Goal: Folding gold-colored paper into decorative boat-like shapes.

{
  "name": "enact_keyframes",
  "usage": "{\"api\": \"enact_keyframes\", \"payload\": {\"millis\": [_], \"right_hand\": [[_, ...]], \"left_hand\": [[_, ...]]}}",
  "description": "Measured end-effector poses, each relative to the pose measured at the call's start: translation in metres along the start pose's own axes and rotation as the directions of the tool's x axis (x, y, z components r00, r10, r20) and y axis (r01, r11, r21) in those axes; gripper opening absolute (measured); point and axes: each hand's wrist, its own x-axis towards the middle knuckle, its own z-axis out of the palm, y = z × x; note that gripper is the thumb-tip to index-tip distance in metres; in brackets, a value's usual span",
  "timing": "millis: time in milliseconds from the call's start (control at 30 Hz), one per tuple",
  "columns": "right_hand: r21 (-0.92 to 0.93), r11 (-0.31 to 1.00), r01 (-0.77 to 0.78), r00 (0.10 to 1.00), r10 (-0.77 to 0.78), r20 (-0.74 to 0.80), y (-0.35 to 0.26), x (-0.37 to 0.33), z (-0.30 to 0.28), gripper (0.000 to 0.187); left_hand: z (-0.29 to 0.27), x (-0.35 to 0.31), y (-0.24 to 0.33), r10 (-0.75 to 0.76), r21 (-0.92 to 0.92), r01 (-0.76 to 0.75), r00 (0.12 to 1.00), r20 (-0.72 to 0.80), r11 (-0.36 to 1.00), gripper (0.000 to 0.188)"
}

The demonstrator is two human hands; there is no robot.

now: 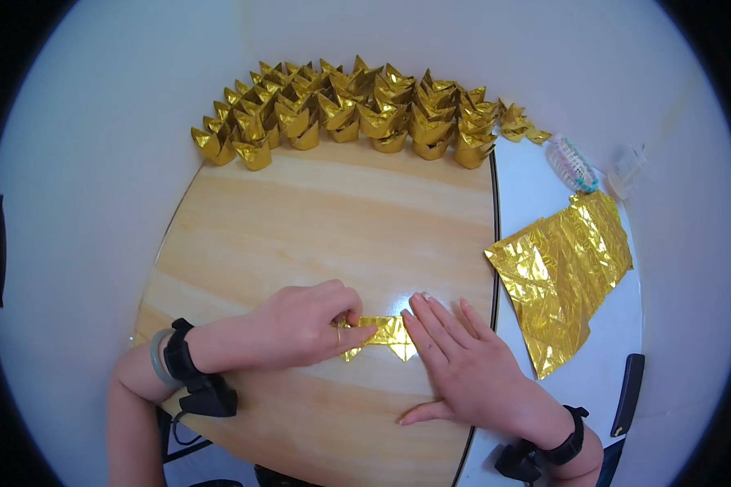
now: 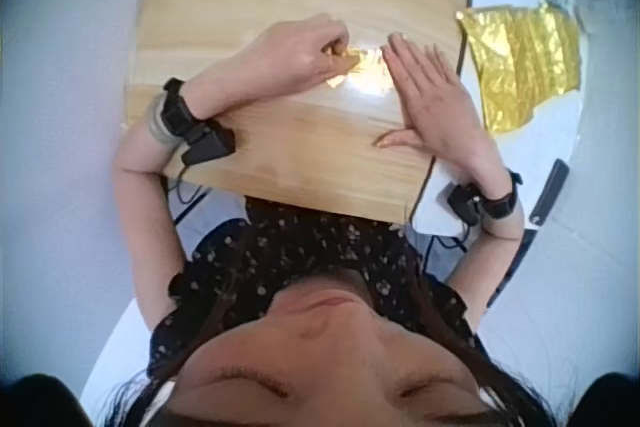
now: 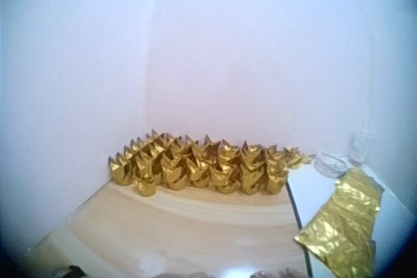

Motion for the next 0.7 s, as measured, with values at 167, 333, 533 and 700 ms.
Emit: {"api": "enact_keyframes", "payload": {"millis": [167, 333, 533, 700], "right_hand": [[-0.085, 0.994, -0.074, 0.997, 0.075, 0.008, -0.003, -0.003, -0.001, 0.113], [-0.097, 0.972, -0.212, 0.977, 0.21, -0.036, 0.002, -0.004, 0.004, 0.115], [0.119, 0.99, 0.076, 0.997, -0.075, -0.014, -0.008, 0.007, 0.01, 0.113], [0.099, 0.995, 0.021, 0.998, -0.014, -0.068, -0.015, 0.006, 0.014, 0.112]], "left_hand": [[0.0, -0.003, -0.003, 0.04, -0.005, -0.041, 0.999, -0.025, 0.999, 0.019], [0.001, -0.001, -0.005, 0.088, 0.022, -0.088, 0.996, -0.007, 0.996, 0.014], [0.001, -0.001, -0.008, 0.045, 0.005, -0.045, 0.998, 0.043, 0.999, 0.017], [0.007, -0.005, 0.001, -0.009, 0.052, 0.01, 1.0, -0.01, 0.999, 0.015]]}}
